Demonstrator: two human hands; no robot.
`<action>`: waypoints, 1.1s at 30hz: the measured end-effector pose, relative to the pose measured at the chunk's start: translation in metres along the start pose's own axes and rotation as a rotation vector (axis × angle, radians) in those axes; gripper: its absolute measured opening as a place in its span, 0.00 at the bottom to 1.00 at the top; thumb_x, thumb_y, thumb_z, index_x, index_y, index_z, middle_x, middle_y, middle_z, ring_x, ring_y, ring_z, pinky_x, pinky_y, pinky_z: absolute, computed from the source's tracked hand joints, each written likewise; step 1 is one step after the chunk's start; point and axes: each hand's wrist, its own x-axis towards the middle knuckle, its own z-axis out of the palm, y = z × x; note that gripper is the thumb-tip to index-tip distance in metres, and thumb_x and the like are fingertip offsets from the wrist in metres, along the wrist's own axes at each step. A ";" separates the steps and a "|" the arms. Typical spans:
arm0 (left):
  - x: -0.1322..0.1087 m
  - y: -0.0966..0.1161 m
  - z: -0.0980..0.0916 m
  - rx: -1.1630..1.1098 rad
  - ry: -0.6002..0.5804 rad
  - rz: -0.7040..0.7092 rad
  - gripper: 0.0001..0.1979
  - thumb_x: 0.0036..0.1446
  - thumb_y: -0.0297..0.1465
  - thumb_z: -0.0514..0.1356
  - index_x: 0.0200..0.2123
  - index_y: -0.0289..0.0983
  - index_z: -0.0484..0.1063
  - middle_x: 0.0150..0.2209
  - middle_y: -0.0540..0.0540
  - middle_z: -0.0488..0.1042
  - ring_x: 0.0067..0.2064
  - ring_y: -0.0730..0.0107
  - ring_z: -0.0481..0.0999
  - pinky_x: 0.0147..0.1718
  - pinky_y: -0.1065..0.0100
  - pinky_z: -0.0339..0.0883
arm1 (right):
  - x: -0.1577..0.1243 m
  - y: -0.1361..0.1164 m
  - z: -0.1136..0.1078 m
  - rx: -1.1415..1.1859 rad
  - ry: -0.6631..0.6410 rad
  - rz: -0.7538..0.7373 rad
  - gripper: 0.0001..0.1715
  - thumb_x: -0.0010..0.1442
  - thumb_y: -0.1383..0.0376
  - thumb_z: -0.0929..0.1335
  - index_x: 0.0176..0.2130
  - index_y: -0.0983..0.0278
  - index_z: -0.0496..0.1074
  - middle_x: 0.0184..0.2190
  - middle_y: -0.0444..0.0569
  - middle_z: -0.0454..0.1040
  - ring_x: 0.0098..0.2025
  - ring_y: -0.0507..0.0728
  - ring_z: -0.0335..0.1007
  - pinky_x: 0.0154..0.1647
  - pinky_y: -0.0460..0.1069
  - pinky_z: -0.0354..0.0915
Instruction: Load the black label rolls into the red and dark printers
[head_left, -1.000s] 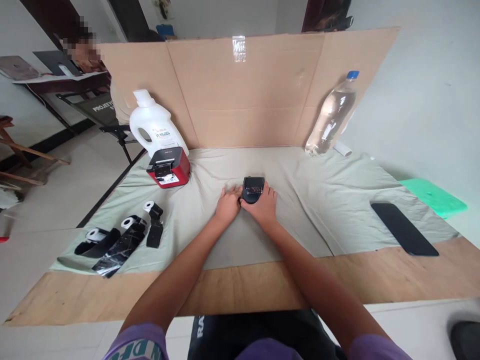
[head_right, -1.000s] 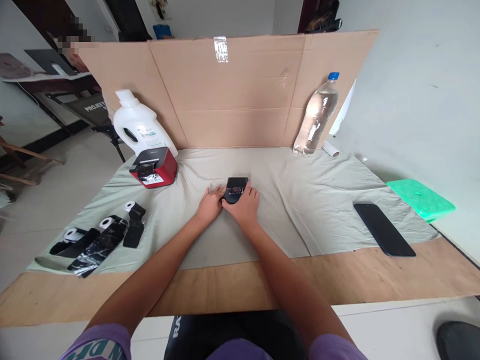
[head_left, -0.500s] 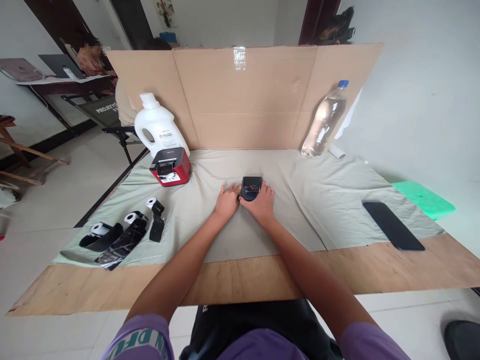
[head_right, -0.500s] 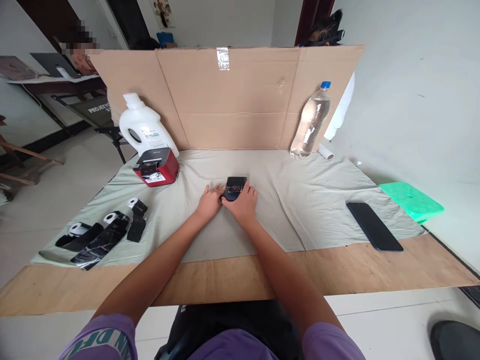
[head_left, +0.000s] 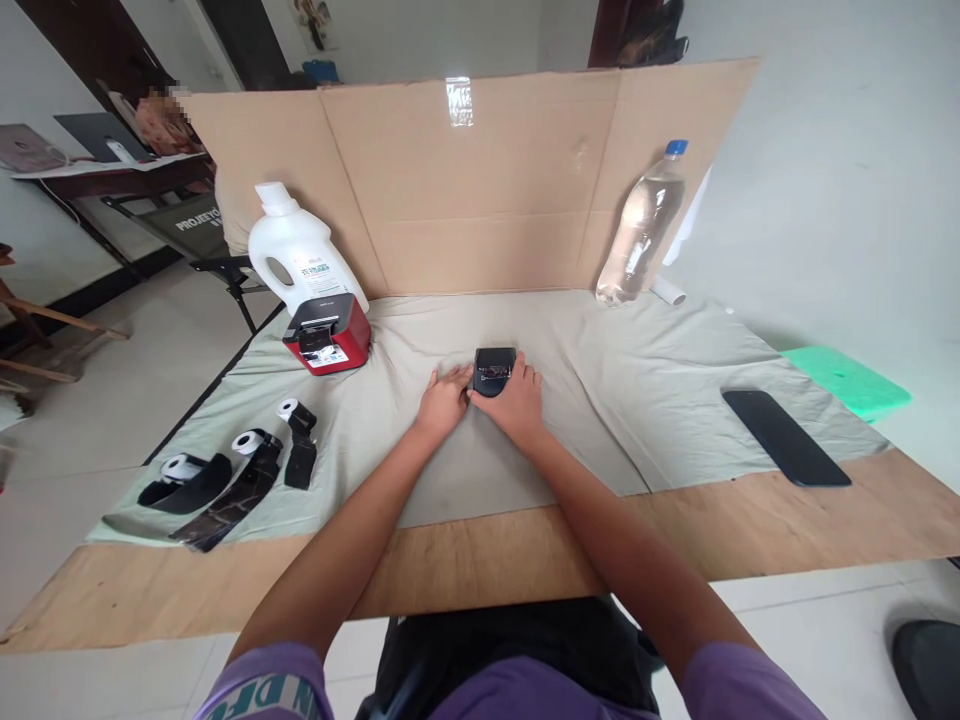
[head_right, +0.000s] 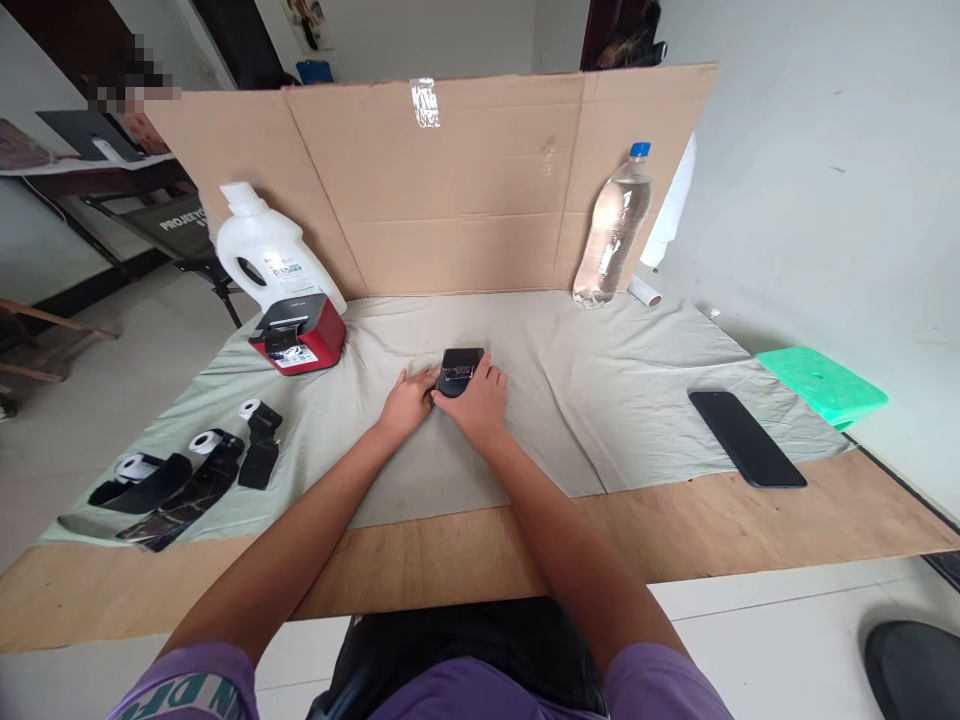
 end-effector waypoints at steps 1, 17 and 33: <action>0.000 0.000 0.000 0.002 0.000 -0.003 0.32 0.60 0.21 0.49 0.68 0.40 0.62 0.67 0.45 0.64 0.69 0.59 0.61 0.71 0.48 0.41 | 0.000 0.000 0.000 0.000 -0.006 -0.005 0.64 0.44 0.44 0.75 0.65 0.76 0.54 0.53 0.69 0.68 0.56 0.73 0.62 0.59 0.62 0.58; 0.032 -0.020 -0.022 -0.458 -0.074 -0.014 0.14 0.59 0.32 0.57 0.42 0.39 0.82 0.45 0.46 0.83 0.48 0.59 0.80 0.57 0.58 0.67 | 0.066 0.064 -0.034 0.225 -0.535 -0.341 0.53 0.57 0.44 0.69 0.70 0.63 0.49 0.59 0.62 0.64 0.62 0.69 0.61 0.60 0.63 0.61; 0.106 -0.035 -0.054 -0.572 -0.832 -0.140 0.10 0.47 0.36 0.61 0.28 0.37 0.80 0.32 0.45 0.82 0.32 0.68 0.77 0.26 0.71 0.61 | 0.061 0.067 -0.023 0.192 -0.444 -0.455 0.47 0.61 0.51 0.65 0.70 0.66 0.46 0.56 0.63 0.67 0.58 0.71 0.62 0.60 0.66 0.59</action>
